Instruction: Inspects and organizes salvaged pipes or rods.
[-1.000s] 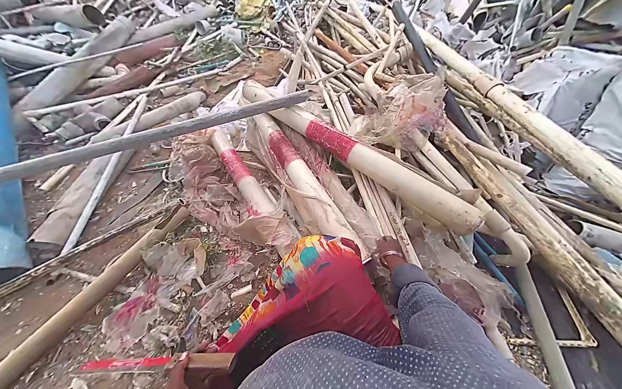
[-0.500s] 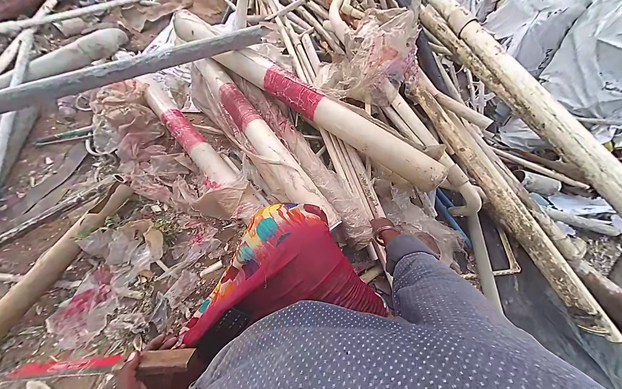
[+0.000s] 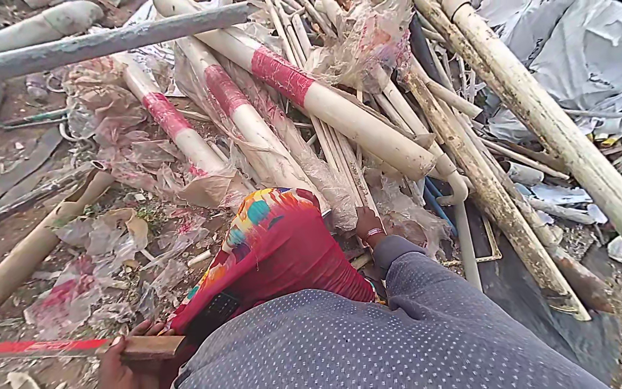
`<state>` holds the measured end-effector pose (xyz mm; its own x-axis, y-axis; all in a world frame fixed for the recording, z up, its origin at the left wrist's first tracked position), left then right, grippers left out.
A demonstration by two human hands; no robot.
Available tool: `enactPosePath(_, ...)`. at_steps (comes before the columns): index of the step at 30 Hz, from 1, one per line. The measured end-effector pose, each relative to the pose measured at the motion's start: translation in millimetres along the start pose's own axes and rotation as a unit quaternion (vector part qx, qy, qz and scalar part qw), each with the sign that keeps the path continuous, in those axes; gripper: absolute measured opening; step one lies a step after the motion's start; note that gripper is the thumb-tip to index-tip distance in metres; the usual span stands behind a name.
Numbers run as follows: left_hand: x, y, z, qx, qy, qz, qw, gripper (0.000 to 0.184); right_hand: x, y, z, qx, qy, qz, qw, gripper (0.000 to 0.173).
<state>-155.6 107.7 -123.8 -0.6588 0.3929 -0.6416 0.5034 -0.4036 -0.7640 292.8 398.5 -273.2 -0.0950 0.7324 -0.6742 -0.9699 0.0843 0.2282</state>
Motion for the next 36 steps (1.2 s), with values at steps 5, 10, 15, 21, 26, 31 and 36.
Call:
enactPosePath(5, -1.3, 2.5, 0.9, 0.002, 0.016, -0.009, 1.0, 0.054, 35.1, -25.5, 49.4, 0.161, -0.101, -0.049, 0.981, 0.037)
enactPosePath(10, -1.8, 2.9, 2.3, -0.009, 0.015, -0.006, 1.0, 0.054, 50.4, -37.8, 84.3, 0.329, -0.175, -0.038, 0.927, 0.048)
enactPosePath(15, -2.7, 2.0, 1.4, -0.003, 0.013, -0.002, 1.0, 0.053, 36.6, -26.0, 46.4, 0.149, -0.036, -0.026, 0.988, 0.065)
enactPosePath(21, -1.2, 4.5, 3.5, 0.001, 0.01, -0.007, 1.0, 0.052, 12.0, 31.6, 21.4, 0.005, 0.014, -0.002, 1.0, 0.04)
enactPosePath(26, -0.4, 7.4, 7.7, 0.006, 0.009, -0.005, 1.0, 0.052, 23.5, 41.2, 79.2, 0.126, -0.133, 0.014, 0.983, 0.031)
enactPosePath(31, -2.1, 10.5, 10.9, -0.009, 0.01, -0.013, 1.0, 0.051, -3.6, 33.7, 204.7, 0.335, -0.378, 0.022, 0.863, 0.035)
enactPosePath(36, -0.2, 6.4, 9.6, -0.004, 0.005, -0.002, 1.0, 0.051, -67.4, -16.6, 361.5, 0.452, -0.577, 0.077, 0.676, 0.032)
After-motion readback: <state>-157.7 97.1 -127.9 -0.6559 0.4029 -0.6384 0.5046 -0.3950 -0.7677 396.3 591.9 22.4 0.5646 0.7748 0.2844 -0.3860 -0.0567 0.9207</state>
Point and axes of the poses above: each hand's wrist, its own x-axis towards the middle knuckle, its own z-axis out of the back of the hand, y = z × x, the point moved 7 cm from there along x, towards the middle knuckle, and after that the axes turned 6 degrees about z, right-handed, at the moved point
